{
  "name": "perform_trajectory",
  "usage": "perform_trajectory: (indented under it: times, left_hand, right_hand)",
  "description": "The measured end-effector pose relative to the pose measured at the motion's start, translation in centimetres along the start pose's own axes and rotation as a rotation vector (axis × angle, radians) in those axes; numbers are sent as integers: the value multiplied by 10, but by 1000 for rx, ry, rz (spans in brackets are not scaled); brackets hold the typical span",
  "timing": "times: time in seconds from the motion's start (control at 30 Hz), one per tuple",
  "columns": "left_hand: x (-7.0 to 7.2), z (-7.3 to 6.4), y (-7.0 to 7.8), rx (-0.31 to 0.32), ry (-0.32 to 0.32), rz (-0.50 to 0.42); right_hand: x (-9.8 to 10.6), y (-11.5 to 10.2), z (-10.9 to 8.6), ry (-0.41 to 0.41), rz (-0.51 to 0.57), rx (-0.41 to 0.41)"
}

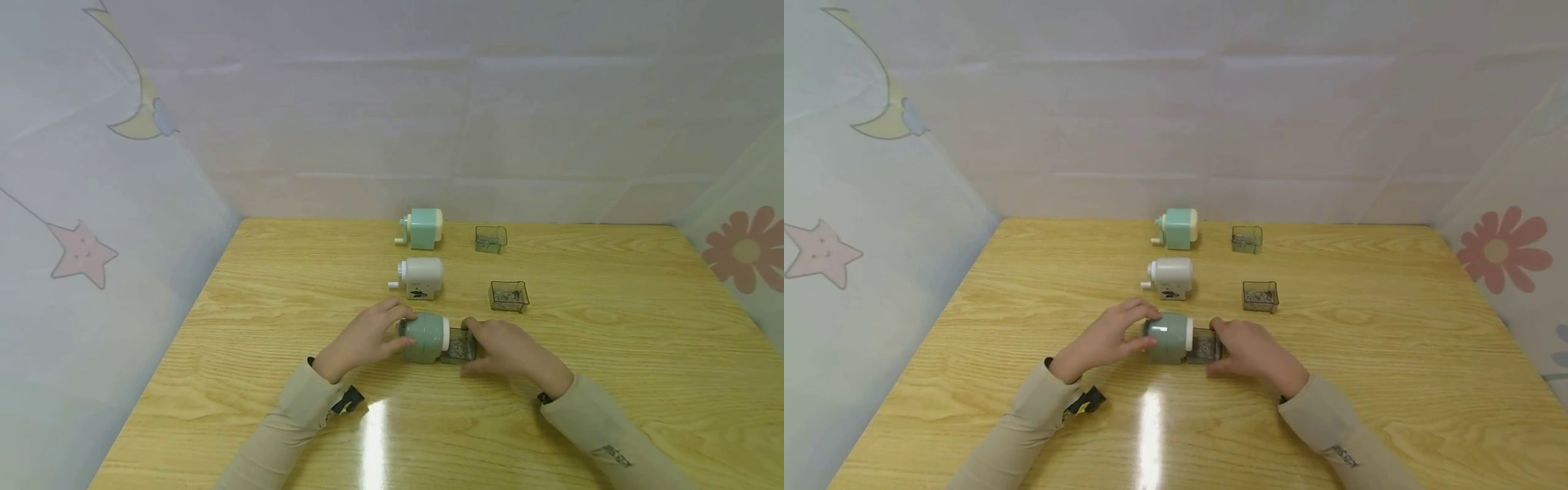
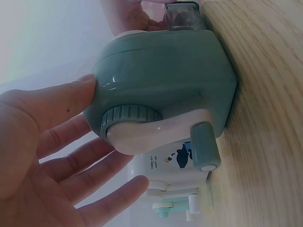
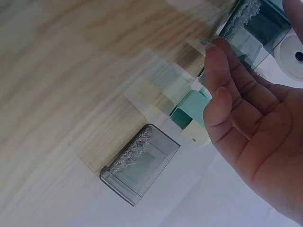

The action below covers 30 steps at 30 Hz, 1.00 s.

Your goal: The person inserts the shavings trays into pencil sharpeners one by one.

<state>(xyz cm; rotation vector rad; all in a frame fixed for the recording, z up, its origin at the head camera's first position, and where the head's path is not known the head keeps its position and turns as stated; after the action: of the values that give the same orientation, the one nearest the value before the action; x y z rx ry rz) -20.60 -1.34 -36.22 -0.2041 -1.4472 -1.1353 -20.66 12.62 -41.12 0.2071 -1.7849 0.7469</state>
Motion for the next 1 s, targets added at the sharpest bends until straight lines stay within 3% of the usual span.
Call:
perform_trajectory:
  times: [1.0]
  left_hand:
    - [-1, -1, -2, 22, 3, -1]
  right_hand:
    - [-3, -7, 8, 33, 0, 39]
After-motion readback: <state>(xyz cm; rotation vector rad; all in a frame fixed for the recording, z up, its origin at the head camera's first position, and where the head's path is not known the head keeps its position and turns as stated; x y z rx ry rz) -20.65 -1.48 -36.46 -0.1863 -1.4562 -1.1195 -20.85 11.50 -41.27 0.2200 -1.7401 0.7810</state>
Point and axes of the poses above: each hand's wrist, its own z-axis towards the middle knuckle, its own x-axis out of the back of the hand, y = z × x, the point moved 10 cm from there along z, towards the middle knuckle, and after that the axes turned 1 degree about -y, right-handed, at the moved point
